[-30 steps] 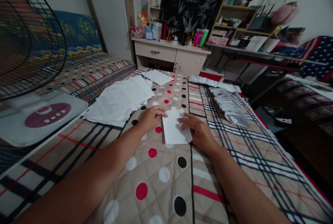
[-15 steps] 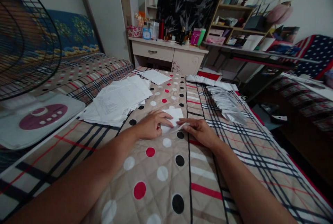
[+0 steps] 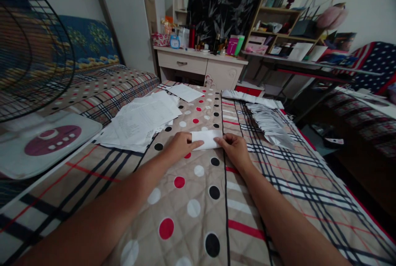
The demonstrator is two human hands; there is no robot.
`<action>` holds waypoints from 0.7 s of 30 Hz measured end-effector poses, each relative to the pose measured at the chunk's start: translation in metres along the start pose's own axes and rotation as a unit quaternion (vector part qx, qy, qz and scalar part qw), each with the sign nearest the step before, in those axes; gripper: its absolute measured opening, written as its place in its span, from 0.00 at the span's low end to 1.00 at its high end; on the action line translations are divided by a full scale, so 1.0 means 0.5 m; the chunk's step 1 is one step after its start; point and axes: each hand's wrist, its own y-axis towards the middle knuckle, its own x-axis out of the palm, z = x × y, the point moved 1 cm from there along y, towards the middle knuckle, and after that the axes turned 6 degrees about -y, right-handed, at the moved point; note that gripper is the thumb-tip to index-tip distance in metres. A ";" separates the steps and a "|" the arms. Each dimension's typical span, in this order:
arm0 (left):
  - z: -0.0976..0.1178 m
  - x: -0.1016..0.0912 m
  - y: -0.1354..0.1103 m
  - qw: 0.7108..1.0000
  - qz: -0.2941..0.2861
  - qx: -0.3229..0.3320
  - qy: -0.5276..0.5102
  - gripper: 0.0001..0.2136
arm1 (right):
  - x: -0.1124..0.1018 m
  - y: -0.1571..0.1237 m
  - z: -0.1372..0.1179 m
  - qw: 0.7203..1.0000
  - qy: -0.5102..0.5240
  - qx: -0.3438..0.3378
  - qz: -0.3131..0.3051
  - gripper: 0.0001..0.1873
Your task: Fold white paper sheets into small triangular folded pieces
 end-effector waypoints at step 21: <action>-0.012 -0.007 0.016 0.981 0.067 0.021 -0.183 0.13 | 0.019 0.000 -0.019 0.982 0.157 0.101 0.026 0.17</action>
